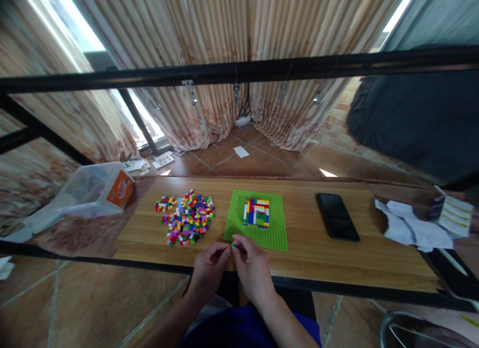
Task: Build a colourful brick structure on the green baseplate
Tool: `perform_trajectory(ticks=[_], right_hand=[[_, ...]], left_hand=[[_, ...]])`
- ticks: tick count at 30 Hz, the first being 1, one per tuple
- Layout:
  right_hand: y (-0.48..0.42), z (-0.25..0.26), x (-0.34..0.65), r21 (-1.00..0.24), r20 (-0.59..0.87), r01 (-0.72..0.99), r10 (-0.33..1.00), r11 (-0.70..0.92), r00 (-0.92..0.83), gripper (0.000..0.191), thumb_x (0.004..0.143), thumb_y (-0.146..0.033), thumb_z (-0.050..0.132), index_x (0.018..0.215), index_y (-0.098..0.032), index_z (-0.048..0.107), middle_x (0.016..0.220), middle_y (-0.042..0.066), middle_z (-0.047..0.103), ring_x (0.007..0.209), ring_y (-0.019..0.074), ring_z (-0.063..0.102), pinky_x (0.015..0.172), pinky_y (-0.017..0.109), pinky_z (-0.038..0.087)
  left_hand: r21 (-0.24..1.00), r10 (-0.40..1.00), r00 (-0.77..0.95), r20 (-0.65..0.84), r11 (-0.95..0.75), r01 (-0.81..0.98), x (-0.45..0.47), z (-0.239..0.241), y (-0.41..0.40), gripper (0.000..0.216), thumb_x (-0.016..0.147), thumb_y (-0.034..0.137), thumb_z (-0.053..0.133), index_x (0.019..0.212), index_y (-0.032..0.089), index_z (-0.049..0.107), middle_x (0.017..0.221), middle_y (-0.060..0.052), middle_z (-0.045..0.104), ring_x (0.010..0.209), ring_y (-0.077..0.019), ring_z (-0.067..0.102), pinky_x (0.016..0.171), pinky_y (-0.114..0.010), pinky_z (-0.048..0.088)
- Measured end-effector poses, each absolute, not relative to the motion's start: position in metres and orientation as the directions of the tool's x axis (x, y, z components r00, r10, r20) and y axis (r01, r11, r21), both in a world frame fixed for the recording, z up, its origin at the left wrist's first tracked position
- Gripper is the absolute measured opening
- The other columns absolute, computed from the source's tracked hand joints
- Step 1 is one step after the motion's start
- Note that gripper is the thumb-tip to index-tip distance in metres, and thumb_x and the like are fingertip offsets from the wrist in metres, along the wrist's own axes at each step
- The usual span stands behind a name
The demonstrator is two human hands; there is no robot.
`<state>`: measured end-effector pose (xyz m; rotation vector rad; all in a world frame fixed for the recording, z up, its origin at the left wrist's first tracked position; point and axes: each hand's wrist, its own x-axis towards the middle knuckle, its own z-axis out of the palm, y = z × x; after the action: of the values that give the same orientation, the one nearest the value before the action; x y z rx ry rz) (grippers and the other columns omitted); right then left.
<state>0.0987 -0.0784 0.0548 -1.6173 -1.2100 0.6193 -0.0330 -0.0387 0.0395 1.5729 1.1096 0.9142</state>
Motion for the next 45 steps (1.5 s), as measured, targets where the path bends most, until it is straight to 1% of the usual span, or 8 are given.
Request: perform_trajectory(ticks=[4,8,12,17,27,35,41,45], right_hand=[[-0.067,0.052,0.139,-0.874,0.243,0.483,0.814,-0.052,0.528,0.028,0.085,-0.036,0.055,0.103,-0.019,0.067,0.097,0.01,0.072,0.086,0.0214,0.069,0.08,0.039,0.056],[-0.061,0.05,0.168,-0.836,0.277,0.539,0.773,-0.099,0.571,0.031,0.085,-0.038,0.055,0.106,-0.018,0.066,0.094,0.01,0.072,0.082,0.0215,0.069,0.078,0.039,0.056],[-0.053,0.051,0.163,-0.782,0.315,0.619,0.813,-0.069,0.489,0.029,0.087,-0.031,0.05,0.108,-0.019,0.066,0.099,0.01,0.071,0.085,0.0204,0.068,0.08,0.039,0.055],[-0.03,0.054,0.159,-0.647,0.384,0.762,0.851,-0.029,0.359,0.03,0.088,-0.022,0.044,0.11,-0.02,0.065,0.104,0.009,0.07,0.093,0.0211,0.066,0.087,0.04,0.052],[-0.008,0.052,0.164,-0.441,0.337,0.897,0.93,0.016,0.149,0.043,0.087,-0.014,0.04,0.124,-0.019,0.061,0.112,0.011,0.07,0.101,0.0233,0.064,0.092,0.042,0.05],[-0.006,0.048,0.164,-0.433,0.354,0.901,0.923,0.019,0.151,0.042,0.087,-0.019,0.041,0.125,-0.02,0.059,0.111,0.012,0.069,0.097,0.0247,0.065,0.087,0.041,0.051],[-0.015,0.05,0.168,-0.501,0.368,0.864,0.889,-0.056,0.271,0.036,0.089,-0.027,0.043,0.119,-0.019,0.061,0.104,0.011,0.069,0.087,0.022,0.065,0.08,0.038,0.051],[-0.015,0.05,0.171,-0.467,0.45,0.879,0.831,-0.093,0.327,0.034,0.091,-0.037,0.045,0.111,-0.017,0.064,0.103,0.012,0.068,0.096,0.0244,0.06,0.088,0.042,0.047]], left_hand=[[0.907,0.946,0.281,0.159,-0.253,0.337,-0.038,0.039,-0.024,0.016,0.088,0.029,0.056,0.09,0.018,0.068,0.082,-0.003,0.071,0.075,-0.0175,0.067,0.07,-0.028,0.053],[0.835,0.917,0.317,0.242,-0.363,0.414,-0.047,0.035,-0.011,0.017,0.09,0.029,0.054,0.09,0.019,0.067,0.083,-0.004,0.07,0.075,-0.0173,0.066,0.069,-0.029,0.052],[0.797,0.89,0.364,0.273,-0.422,0.433,-0.049,0.031,-0.01,0.014,0.091,0.026,0.054,0.091,0.019,0.066,0.086,-0.004,0.07,0.08,-0.0174,0.066,0.073,-0.029,0.052],[0.796,0.878,0.39,0.278,-0.438,0.419,-0.05,0.031,-0.011,0.012,0.091,0.022,0.053,0.092,0.019,0.065,0.089,-0.004,0.07,0.084,-0.0173,0.065,0.077,-0.03,0.052],[0.822,0.883,0.385,0.269,-0.419,0.386,-0.05,0.027,-0.013,0.011,0.091,0.021,0.053,0.094,0.02,0.063,0.089,-0.004,0.068,0.084,-0.0175,0.065,0.077,-0.029,0.052],[0.82,0.871,0.411,0.268,-0.43,0.377,-0.05,0.026,-0.014,0.012,0.093,0.024,0.05,0.094,0.019,0.062,0.087,-0.006,0.067,0.085,-0.019,0.064,0.076,-0.031,0.051],[0.828,0.874,0.406,0.266,-0.423,0.369,-0.049,0.023,-0.016,0.013,0.094,0.023,0.049,0.094,0.02,0.061,0.087,-0.006,0.067,0.084,-0.0183,0.064,0.076,-0.03,0.051],[0.827,0.875,0.409,0.258,-0.419,0.376,-0.048,0.024,-0.016,0.013,0.094,0.023,0.049,0.094,0.02,0.062,0.087,-0.006,0.067,0.082,-0.018,0.064,0.073,-0.029,0.051]])
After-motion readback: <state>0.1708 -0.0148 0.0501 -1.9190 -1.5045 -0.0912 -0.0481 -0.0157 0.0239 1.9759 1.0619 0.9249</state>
